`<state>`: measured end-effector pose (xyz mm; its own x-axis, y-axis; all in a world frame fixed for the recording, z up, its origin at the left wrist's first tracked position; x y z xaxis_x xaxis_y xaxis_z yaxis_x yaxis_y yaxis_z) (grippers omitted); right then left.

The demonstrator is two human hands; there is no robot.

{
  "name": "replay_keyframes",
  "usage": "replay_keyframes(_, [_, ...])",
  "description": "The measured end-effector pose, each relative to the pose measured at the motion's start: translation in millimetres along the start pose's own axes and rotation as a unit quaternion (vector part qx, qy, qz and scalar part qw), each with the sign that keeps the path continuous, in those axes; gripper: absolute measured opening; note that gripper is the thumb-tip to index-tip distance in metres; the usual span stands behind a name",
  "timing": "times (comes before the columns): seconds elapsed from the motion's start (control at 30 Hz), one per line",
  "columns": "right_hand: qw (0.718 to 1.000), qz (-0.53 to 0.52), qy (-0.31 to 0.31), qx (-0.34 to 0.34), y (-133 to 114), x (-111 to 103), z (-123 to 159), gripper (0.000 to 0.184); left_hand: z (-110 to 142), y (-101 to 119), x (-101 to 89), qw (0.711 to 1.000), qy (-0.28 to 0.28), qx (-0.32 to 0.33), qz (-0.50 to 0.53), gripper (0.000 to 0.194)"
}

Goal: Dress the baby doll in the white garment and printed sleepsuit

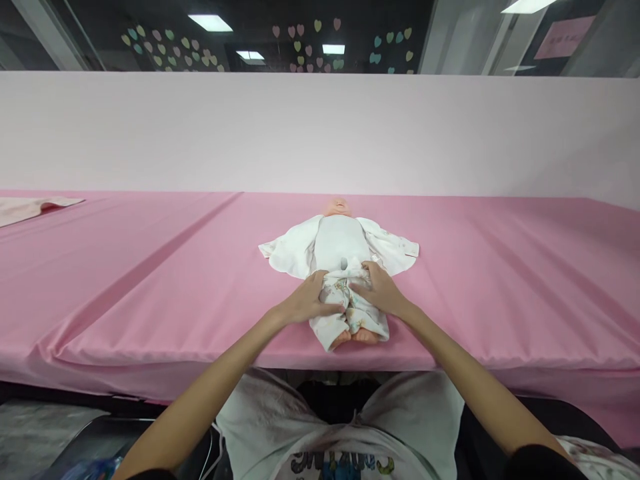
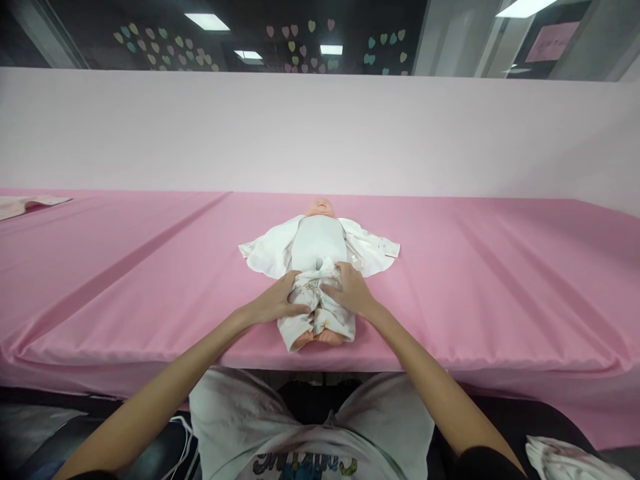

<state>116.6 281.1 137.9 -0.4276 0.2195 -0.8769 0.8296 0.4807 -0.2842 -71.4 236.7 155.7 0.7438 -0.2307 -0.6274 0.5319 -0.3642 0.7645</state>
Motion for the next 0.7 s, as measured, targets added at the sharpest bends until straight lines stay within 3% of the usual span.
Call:
replay_keyframes(0.07, [0.999,-0.033,0.000,0.000,-3,-4,10,0.044,4,3,0.5,1.000,0.007,-0.013,0.007,0.066])
replay_keyframes(0.17, [0.999,-0.026,-0.016,0.013,-14,-6,16,0.019,1,8,6.9,0.999,0.021,-0.027,-0.032,0.041])
replay_keyframes(0.23, [1.000,0.000,-0.021,0.017,-22,-7,18,0.014,-2,12,11.6,0.997,0.029,-0.018,-0.066,0.028])
replay_keyframes(0.33, [1.000,-0.012,-0.008,0.017,-29,-12,26,0.011,7,18,13.2,0.999,0.023,-0.009,-0.028,0.032])
replay_keyframes(0.4, [0.999,-0.034,-0.003,-0.004,-31,-16,39,0.029,21,21,12.4,1.000,0.002,-0.003,0.020,0.051])
replay_keyframes(0.47, [0.999,-0.041,-0.018,-0.029,-32,-19,56,0.064,38,22,13.1,0.999,-0.017,0.000,0.046,0.078])
replay_keyframes(0.57, [0.997,-0.035,-0.056,-0.050,-34,-19,78,0.103,57,22,19.5,0.999,-0.003,-0.007,0.039,0.107])
replay_keyframes(0.63, [0.998,-0.028,-0.044,-0.046,-34,-18,86,0.105,63,22,25.3,0.999,0.043,0.001,0.004,0.105])
replay_keyframes(0.7, [0.999,-0.035,-0.009,-0.029,-35,-18,87,0.092,64,22,31.4,0.996,0.086,0.017,-0.022,0.087])
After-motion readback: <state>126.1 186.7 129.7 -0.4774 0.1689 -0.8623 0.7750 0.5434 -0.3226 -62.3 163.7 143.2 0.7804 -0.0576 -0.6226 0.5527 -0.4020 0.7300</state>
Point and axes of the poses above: each hand's wrist, its own z-axis away from the middle knuckle, its own x-axis out of the palm, y = z × x, the point moved 4 cm from there along -z, towards the middle knuckle, and after that the axes turned 12 degrees about z, right-handed, at the moved point
